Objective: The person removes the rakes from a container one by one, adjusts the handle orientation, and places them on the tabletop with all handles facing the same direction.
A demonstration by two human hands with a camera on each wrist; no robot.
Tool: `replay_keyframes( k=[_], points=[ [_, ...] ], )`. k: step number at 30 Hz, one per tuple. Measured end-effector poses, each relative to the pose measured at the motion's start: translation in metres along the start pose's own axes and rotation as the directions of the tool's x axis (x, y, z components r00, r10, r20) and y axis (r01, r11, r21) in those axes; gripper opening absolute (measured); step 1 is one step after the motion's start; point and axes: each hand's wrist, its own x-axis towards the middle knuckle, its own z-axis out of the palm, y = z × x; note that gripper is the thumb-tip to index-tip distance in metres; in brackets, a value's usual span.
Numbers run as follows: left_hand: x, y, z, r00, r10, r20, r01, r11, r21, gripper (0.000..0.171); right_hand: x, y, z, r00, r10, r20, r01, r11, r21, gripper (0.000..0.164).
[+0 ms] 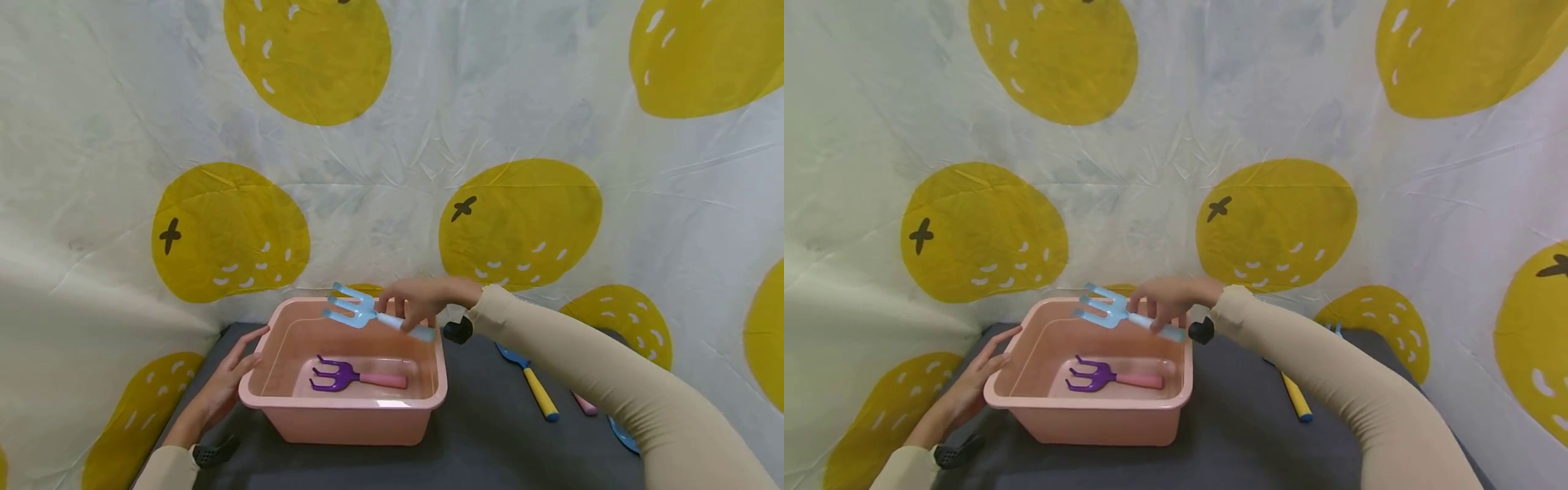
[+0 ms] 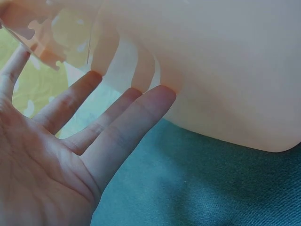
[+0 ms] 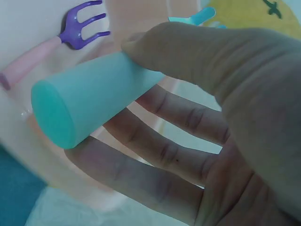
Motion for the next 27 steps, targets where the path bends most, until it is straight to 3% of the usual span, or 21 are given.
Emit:
replay_keyframes(
  k=[7,14,22,27],
  points=[
    [0.000,-0.001,0.001,1.000,-0.004,0.001,0.004,1.000,0.004,0.056,-0.048,0.010,-0.011,0.996,0.054,-0.067,-0.044,0.990,0.133,0.049],
    [0.000,-0.001,0.002,1.000,0.000,0.000,0.000,1.000,0.011,0.056,-0.094,0.036,-0.009,0.985,0.088,-0.147,-0.056,0.977,0.206,0.047],
    [0.002,0.001,0.002,1.000,-0.002,0.003,0.002,1.000,0.014,0.056,-0.151,0.077,0.014,0.962,0.167,-0.215,-0.101,0.952,0.289,0.052],
    [0.002,0.001,0.004,1.000,-0.018,-0.004,0.018,1.000,0.006,0.057,-0.184,0.102,0.037,0.957,0.147,-0.250,-0.054,0.937,0.345,0.051]
  ],
)
